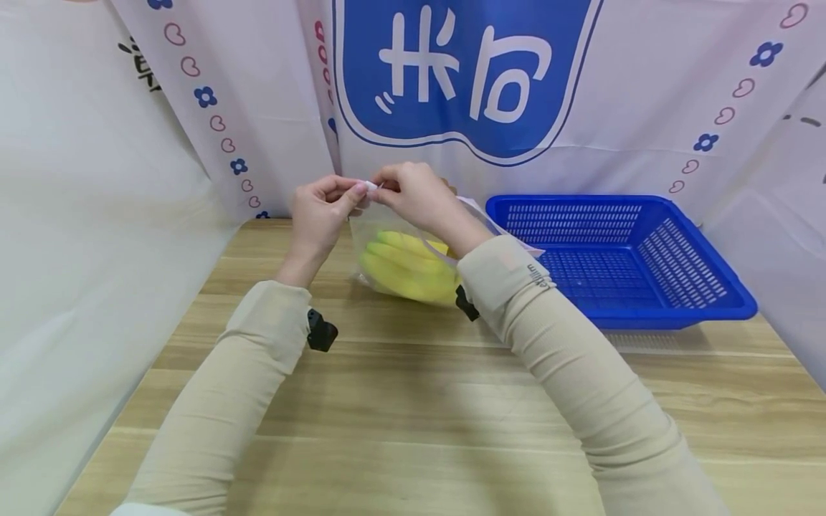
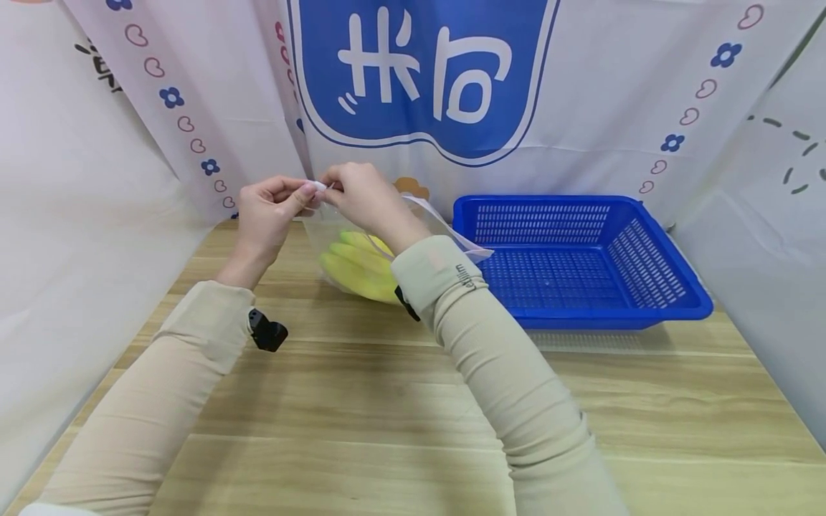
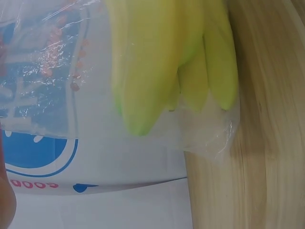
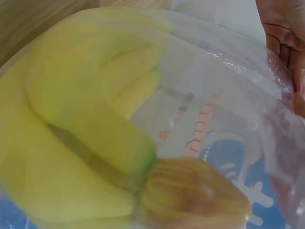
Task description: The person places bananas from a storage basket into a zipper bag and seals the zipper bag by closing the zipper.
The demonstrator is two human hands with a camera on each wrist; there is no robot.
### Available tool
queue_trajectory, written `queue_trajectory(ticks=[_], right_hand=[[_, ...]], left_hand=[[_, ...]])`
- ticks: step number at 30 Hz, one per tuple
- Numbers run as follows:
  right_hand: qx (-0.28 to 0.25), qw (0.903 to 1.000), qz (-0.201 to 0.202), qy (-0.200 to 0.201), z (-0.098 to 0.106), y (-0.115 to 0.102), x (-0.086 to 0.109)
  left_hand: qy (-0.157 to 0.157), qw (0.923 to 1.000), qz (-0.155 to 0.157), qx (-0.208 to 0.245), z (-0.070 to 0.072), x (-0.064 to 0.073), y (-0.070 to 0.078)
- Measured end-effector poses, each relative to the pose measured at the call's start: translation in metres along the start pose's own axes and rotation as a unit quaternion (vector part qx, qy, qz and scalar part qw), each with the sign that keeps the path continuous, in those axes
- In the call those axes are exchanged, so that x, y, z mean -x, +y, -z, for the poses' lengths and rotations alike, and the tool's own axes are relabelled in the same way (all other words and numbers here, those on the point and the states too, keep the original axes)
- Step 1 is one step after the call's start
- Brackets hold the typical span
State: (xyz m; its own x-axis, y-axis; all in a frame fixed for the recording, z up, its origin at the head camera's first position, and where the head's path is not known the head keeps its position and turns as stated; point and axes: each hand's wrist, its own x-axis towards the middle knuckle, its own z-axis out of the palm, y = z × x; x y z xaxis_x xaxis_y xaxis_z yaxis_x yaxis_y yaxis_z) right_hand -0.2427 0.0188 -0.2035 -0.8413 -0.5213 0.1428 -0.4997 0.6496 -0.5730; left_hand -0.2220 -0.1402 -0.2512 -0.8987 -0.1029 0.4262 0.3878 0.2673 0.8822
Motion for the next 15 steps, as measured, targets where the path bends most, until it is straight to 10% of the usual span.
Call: queue_trajectory(ticks=[15], right_hand=[[0.020,0.9984,-0.052,0.000,0.0042,-0.0078,0.0026]], left_hand=[[0.036,0.9992,-0.015,0.001,-0.0071,0.0035,0.0032]])
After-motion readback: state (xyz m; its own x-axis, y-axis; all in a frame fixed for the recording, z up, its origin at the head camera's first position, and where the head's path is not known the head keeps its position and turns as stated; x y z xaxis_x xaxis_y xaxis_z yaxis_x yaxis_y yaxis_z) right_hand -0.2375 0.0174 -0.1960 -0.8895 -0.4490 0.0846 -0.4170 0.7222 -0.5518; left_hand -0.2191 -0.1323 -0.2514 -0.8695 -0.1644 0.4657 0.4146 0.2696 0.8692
